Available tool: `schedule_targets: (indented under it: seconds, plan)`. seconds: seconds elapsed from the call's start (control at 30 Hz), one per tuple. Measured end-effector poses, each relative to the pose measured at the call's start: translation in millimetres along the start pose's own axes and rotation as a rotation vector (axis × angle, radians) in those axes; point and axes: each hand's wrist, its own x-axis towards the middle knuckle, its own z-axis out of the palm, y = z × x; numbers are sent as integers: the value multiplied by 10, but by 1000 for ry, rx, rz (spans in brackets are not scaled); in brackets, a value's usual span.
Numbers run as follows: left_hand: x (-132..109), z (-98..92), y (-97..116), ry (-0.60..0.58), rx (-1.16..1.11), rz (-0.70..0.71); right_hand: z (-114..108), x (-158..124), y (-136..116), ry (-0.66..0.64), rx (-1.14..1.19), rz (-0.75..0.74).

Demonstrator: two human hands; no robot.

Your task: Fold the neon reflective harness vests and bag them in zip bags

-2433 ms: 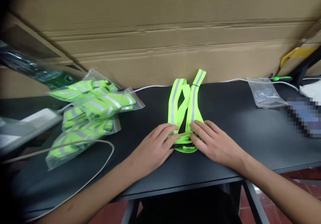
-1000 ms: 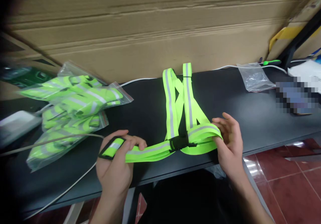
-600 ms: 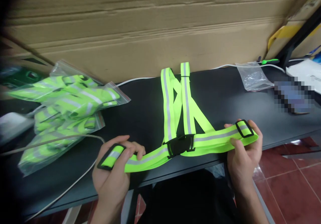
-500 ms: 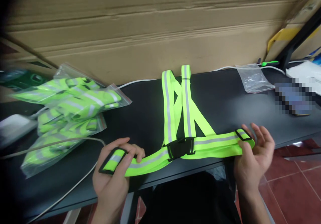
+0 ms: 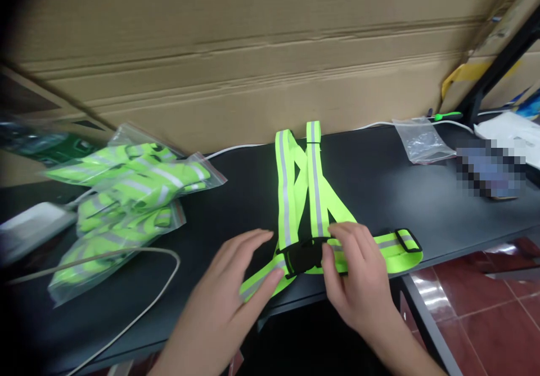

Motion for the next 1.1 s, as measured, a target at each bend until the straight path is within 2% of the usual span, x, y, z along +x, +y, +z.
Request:
schedule_targets:
  seconds: [0.07,0.13,0.23,0.47,0.6,0.73,0.9,1.0,1.1]
  plan:
    - [111,128,79,-59,-36,-1,135,136,29,-87,-127,127]
    - [207,253,100,-77,-52,-35,244,260,74,-148,-269,189]
    - [320,376,79,-24,-38,-120,344,393,111,-213,-415,215]
    - [586,408,146,16,232,-356,381,496,96,-326,-542,237]
    - [659,424,189,24,286,-299,384,491,113,-285,-492,248]
    - [653,459,208,101,278,-281,398,473,121,-220,-479,237]
    - [655,444,285,164,236,-279,382,492,106,-253,-418,298]
    - [675,432,307,172,91,-258,361,529,102,-314,-353,364]
    - [691,456,285,113,-160,-236,354,557,105,-375,-358,380]
